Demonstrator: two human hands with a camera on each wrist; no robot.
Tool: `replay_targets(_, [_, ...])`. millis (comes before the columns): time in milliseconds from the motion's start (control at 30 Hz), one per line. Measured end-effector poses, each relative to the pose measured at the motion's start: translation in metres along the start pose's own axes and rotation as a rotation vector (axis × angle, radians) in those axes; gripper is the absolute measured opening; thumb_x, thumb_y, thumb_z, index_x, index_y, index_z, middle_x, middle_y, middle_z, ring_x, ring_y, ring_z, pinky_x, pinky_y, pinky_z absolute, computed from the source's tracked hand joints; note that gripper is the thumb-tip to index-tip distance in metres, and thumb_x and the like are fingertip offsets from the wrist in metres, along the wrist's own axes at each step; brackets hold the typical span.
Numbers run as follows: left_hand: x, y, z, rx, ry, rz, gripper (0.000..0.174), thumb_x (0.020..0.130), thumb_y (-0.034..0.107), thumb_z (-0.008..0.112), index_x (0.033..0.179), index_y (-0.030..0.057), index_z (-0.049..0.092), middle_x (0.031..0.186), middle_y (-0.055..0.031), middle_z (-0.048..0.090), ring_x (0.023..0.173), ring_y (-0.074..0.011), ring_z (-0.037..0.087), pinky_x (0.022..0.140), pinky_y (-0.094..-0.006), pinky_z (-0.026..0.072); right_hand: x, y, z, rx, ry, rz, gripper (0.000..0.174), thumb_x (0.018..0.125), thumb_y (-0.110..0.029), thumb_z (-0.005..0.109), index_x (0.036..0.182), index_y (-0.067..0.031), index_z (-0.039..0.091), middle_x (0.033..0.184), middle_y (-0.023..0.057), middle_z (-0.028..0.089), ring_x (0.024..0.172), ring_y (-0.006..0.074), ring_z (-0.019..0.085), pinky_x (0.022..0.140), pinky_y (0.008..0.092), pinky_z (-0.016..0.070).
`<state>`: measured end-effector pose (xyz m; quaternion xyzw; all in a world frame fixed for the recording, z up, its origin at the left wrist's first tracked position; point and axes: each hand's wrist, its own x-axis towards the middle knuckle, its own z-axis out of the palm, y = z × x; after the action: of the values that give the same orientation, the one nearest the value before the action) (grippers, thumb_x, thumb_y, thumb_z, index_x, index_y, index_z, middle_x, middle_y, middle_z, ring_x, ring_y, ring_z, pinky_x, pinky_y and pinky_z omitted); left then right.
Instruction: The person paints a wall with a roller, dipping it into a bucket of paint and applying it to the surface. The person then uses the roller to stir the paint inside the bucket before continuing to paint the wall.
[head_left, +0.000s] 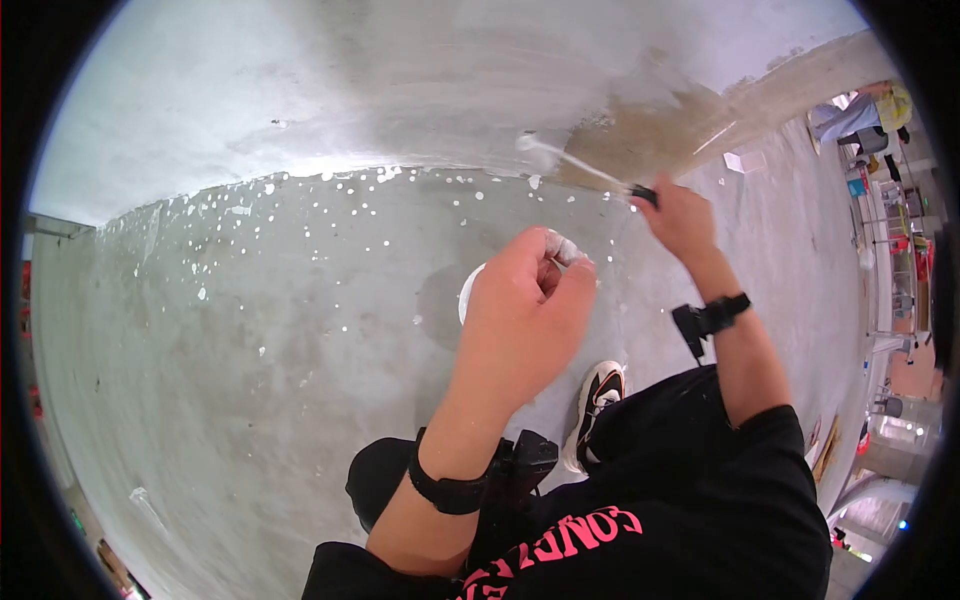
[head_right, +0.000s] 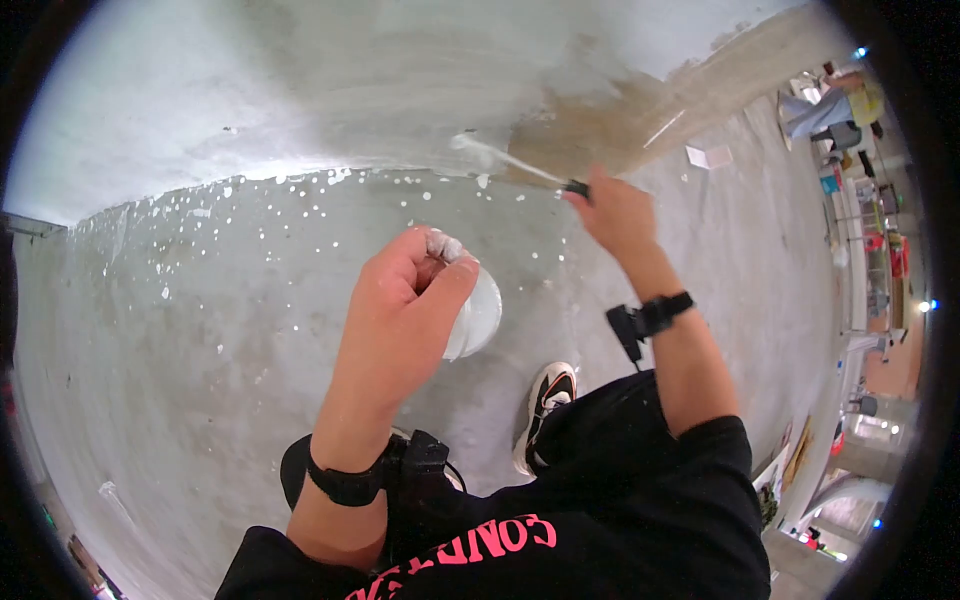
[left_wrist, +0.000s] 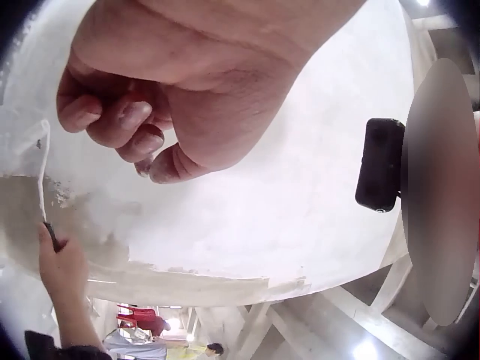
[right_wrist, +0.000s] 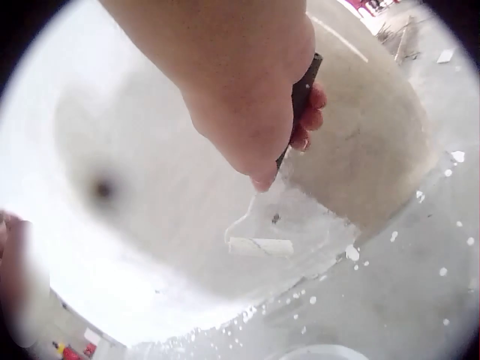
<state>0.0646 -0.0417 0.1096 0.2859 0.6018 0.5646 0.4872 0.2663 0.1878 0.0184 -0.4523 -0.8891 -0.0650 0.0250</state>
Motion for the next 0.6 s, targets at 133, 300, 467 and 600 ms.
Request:
replay_targets(133, [0.008, -0.008, 0.005, 0.051, -0.008, -0.002, 0.016, 0.086, 0.017, 0.062, 0.086, 0.0013, 0.059, 0.06, -0.003, 0.056, 0.054, -0.0103, 0.049, 0.053, -0.0286, 0.0407, 0.022, -0.059, 0.027, 0.085, -0.042, -0.108, 0.042, 0.087, -0.045, 0.062, 0.096, -0.0056, 0.05, 0.074, 0.0162, 0.065, 0.071, 0.037, 0.065, 0.063, 0.0478, 0.0503])
replay_targets(300, [0.019, -0.021, 0.002, 0.062, 0.018, 0.038, 0.012, 0.09, 0.013, 0.062, 0.087, 0.0018, 0.059, 0.069, 0.0049, 0.055, 0.062, -0.0015, 0.044, 0.055, -0.0214, 0.0348, 0.057, -0.103, 0.052, 0.182, -0.031, -0.081, 0.042, 0.088, -0.043, 0.062, 0.099, -0.0047, 0.049, 0.077, 0.0169, 0.066, 0.075, 0.0375, 0.066, 0.065, 0.0482, 0.0513])
replay_targets(467, [0.023, -0.013, -0.006, -0.002, 0.051, -0.046, 0.011, 0.09, 0.013, 0.062, 0.088, 0.0024, 0.061, 0.071, 0.0046, 0.056, 0.064, -0.0017, 0.046, 0.057, -0.021, 0.036, 0.063, -0.112, 0.039, 0.161, -0.157, 0.108, 0.042, 0.089, -0.044, 0.061, 0.102, -0.0052, 0.049, 0.087, 0.0184, 0.068, 0.082, 0.0384, 0.067, 0.067, 0.0498, 0.0515])
replay_targets(600, [0.026, -0.017, -0.01, -0.011, 0.048, -0.008, 0.01, 0.09, 0.013, 0.062, 0.088, 0.0026, 0.061, 0.071, 0.0049, 0.056, 0.064, -0.0016, 0.046, 0.057, -0.0209, 0.0363, 0.046, -0.077, 0.028, 0.122, -0.063, 0.143, 0.042, 0.089, -0.045, 0.06, 0.101, -0.0055, 0.05, 0.086, 0.0181, 0.068, 0.082, 0.0381, 0.067, 0.067, 0.0503, 0.0514])
